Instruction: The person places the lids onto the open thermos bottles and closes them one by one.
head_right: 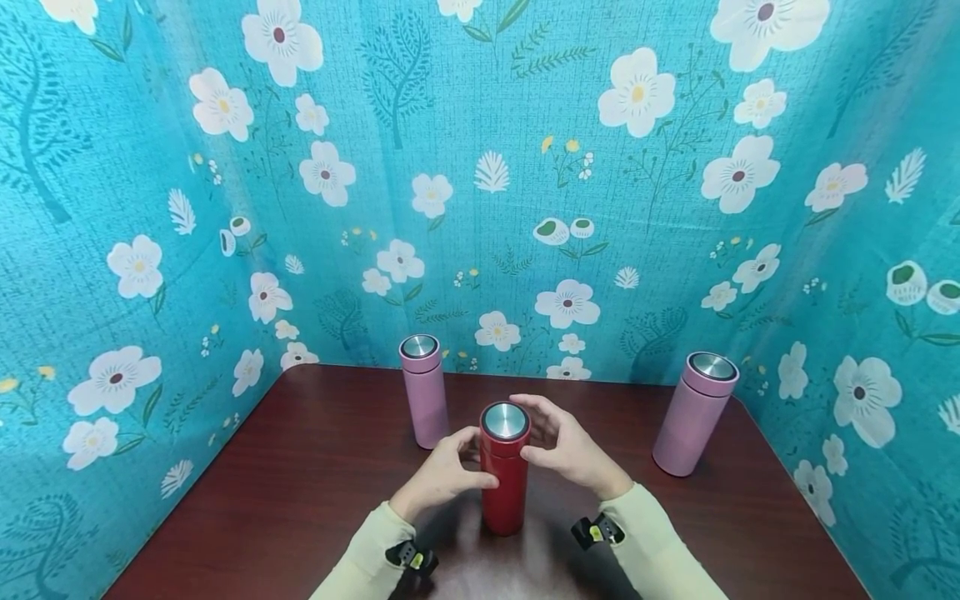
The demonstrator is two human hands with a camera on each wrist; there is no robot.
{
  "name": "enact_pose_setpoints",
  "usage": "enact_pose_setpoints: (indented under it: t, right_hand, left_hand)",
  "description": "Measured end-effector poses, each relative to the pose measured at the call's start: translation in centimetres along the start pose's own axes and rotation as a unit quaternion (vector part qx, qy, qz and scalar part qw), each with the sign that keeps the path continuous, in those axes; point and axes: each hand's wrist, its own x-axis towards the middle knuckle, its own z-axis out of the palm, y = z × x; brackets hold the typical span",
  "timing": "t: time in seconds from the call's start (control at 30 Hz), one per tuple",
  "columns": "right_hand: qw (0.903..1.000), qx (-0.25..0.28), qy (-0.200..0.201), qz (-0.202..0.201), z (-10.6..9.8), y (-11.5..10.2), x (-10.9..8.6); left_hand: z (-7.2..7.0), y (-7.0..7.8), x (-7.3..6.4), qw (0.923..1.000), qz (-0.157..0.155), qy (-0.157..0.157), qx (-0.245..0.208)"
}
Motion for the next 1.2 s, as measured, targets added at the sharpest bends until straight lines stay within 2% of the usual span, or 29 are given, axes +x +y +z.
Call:
enact_pose_setpoints:
  t: [0.6, 0.77, 1.0, 1.2]
  right_hand:
    - [1.0, 0.0, -0.004, 0.003, -0.05, -0.23, 0.08]
    - [0.9998, 0.017, 0.001, 0.004, -0.04, 0.16, 0.08]
    - [0.9999, 0.013, 0.009, 0.005, 0.14, 0.31, 0.14]
    - [0.9999, 0.002, -0.008, 0.007, 0.14, 0.16, 0.23]
  left_hand:
    - [-0.06, -0.04, 0.03, 0.9998, 0.011, -0.01, -0.01]
    - [0.13, -0.15, -0.04, 0.9998, 0.014, -0.006, -0.011]
    - [0.12, 0.03, -0.1, 0.9999, 0.009, -0.001, -0.005]
    - [-0.03, 0.0, 0.01, 0.9999, 0.002, -0.008, -0.008]
